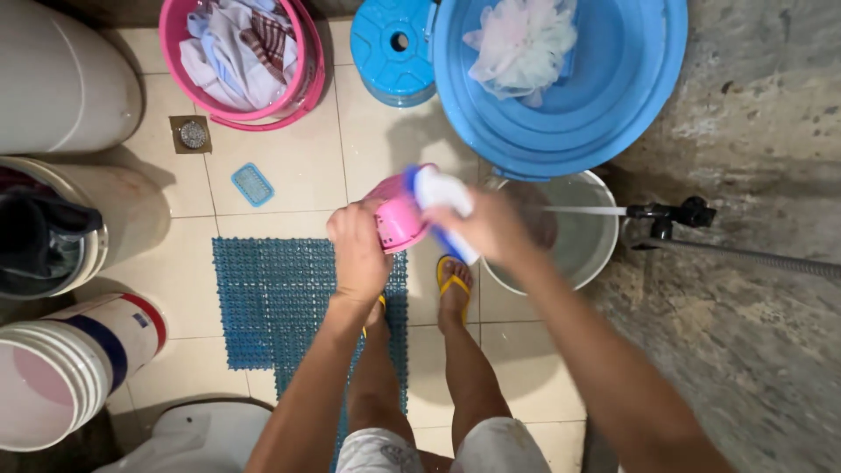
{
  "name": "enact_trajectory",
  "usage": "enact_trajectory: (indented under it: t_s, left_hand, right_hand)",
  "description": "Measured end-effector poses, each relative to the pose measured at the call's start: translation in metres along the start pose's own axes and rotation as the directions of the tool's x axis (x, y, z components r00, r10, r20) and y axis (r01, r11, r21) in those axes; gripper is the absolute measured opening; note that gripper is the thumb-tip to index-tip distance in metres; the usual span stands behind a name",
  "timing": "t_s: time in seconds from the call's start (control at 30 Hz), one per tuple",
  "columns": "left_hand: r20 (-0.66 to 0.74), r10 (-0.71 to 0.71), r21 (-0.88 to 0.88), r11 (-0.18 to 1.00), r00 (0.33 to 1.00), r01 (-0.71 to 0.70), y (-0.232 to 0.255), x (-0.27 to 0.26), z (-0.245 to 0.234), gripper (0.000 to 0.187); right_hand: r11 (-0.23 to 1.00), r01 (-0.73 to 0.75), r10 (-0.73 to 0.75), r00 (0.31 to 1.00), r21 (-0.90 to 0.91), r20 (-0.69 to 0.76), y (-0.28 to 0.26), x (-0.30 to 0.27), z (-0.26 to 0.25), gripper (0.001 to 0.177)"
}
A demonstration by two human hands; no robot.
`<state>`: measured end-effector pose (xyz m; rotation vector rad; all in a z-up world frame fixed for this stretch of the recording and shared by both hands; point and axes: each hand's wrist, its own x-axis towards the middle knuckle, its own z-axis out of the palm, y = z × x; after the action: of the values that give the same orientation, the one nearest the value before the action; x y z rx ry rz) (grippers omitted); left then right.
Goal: The person scrubs a pink plastic basket with a brush and soap, rinses it under running water, and places it on a shelf. They then rinse a green basket and organize various items including a purple cup and a yellow comb into baskets on the shelf. Finally, they rinse their hands and a small bowl under the tap.
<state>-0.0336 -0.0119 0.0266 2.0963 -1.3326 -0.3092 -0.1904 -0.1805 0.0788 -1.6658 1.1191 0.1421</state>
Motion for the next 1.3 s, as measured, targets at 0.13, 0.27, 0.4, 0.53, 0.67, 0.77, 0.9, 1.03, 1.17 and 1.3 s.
enact_trajectory:
  t_s: [0.13, 0.27, 0.4, 0.53, 0.67, 0.77, 0.9, 1.03, 1.17, 1.3]
  left_hand:
    - [0.015, -0.036, 0.002, 0.999, 0.999, 0.036, 0.003, -0.005, -0.004, 0.053]
    - [-0.022, 0.030, 0.004, 1.000, 0.999, -0.030, 0.011, -0.001, -0.021, 0.051]
    - [0.045, -0.025, -0.008, 1.000, 0.999, 0.026, 0.004, 0.006, -0.034, 0.046]
    - [0.172, -0.124, 0.126, 0.987, 0.977, 0.103, -0.017, 0.000, 0.000, 0.049]
    - [0.228, -0.472, -0.105, 0.857, 0.851, 0.504, 0.016, -0.010, -0.013, 0.065]
    - [0.186, -0.383, -0.086, 0.911, 0.905, 0.403, 0.025, 0.027, -0.041, 0.064]
    - [0.234, -0.085, -0.047, 0.994, 0.968, 0.098, 0.042, 0.040, -0.062, 0.058]
    - [0.223, 0.196, -0.134, 0.976, 0.955, -0.170, 0.061, 0.052, -0.065, 0.053]
    - [-0.099, 0.093, -0.239, 0.964, 0.991, -0.114, 0.077, 0.043, -0.056, 0.047]
    - [0.061, -0.486, -0.579, 0.694, 0.872, 0.427, 0.067, 0.014, -0.045, 0.057]
  right_hand:
    - [0.893, 0.433, -0.428, 0.902, 0.122, -0.061, -0.010, -0.025, 0.019, 0.050]
    - [0.970, 0.200, -0.188, 0.978, 0.137, -0.094, 0.003, -0.012, 0.026, 0.043]
    - [0.900, 0.404, -0.419, 0.905, -0.162, -0.074, 0.003, -0.031, 0.034, 0.062]
    - [0.927, 0.345, -0.357, 0.932, -0.149, -0.065, -0.015, -0.012, 0.029, 0.053]
    - [0.808, 0.555, -0.584, 0.797, -0.199, -0.153, -0.014, -0.026, 0.039, 0.063]
    - [0.871, 0.456, -0.487, 0.847, -0.182, -0.211, 0.025, 0.008, 0.031, 0.057]
    - [0.910, 0.297, -0.283, 0.955, 0.289, -0.088, 0.099, 0.009, 0.042, 0.060]
    - [0.482, -0.303, 0.066, 0.948, 0.822, 0.310, 0.131, 0.008, 0.032, 0.066]
    - [0.104, -0.308, -0.237, 0.916, 0.946, 0.324, 0.080, -0.008, 0.045, 0.071]
    - [0.167, -0.142, -0.028, 0.988, 0.976, 0.149, 0.061, -0.042, 0.060, 0.057]
